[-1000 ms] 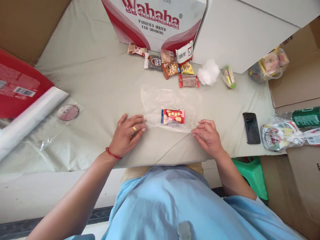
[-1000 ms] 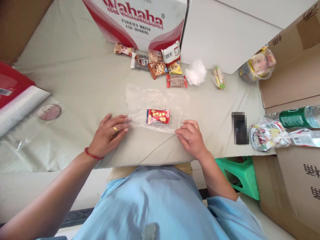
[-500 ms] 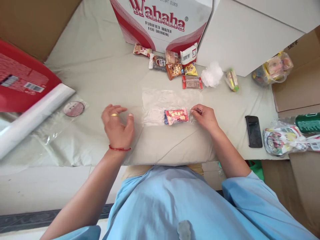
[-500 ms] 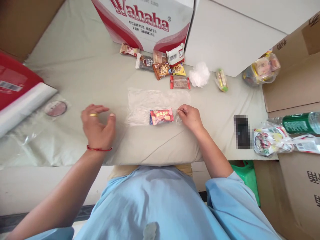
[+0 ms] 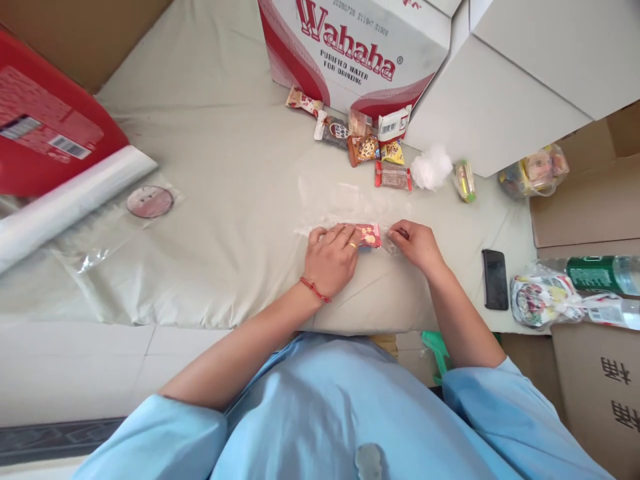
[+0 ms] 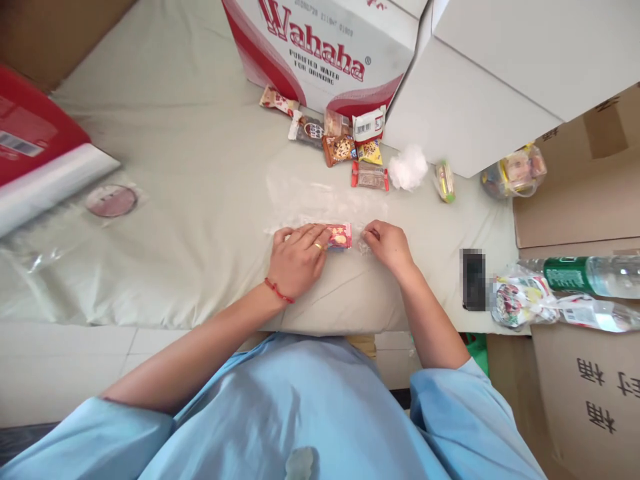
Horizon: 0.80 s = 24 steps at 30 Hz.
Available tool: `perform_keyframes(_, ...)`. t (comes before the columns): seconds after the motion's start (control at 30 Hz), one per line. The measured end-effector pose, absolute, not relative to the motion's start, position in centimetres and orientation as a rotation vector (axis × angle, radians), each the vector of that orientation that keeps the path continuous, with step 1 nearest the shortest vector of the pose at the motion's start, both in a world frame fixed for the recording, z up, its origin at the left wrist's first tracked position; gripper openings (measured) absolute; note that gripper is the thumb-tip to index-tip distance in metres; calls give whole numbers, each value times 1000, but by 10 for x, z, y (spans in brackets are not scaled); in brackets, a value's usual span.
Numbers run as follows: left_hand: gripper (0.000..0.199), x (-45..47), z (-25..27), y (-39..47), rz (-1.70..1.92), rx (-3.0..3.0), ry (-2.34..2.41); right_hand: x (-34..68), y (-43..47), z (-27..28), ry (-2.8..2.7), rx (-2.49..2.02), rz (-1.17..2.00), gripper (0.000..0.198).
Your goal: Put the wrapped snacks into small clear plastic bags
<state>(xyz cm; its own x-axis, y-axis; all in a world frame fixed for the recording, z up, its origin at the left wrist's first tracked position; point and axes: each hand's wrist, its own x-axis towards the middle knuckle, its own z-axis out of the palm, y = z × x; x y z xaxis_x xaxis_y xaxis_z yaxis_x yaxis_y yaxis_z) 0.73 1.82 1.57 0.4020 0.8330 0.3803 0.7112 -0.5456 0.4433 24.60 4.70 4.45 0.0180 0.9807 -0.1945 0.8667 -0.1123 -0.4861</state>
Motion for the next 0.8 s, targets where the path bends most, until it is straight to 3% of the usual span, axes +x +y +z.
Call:
perform_keyframes(0.2, 35, -5, 3, 26, 870, 2401, 1418, 236, 95, 83, -2262, -1984, 266, 31)
perform_keyframes(0.3, 35, -5, 1, 24, 886, 2421, 1402, 204, 129, 84, -2423, -1832, 247, 39)
perform_keyframes(0.43, 36, -4, -3, 24, 930, 2447, 1394, 169, 156, 69, -2548, -1935, 342, 64)
perform_keyframes(0.63, 38, -4, -2, 23, 876, 2432, 1388, 174, 163, 72, -2514, -1933, 654, 21)
perform_keyframes(0.8, 41, -3, 0, 22, 822, 2406, 1384, 177, 126, 107, -2609, -1612, 469, 16)
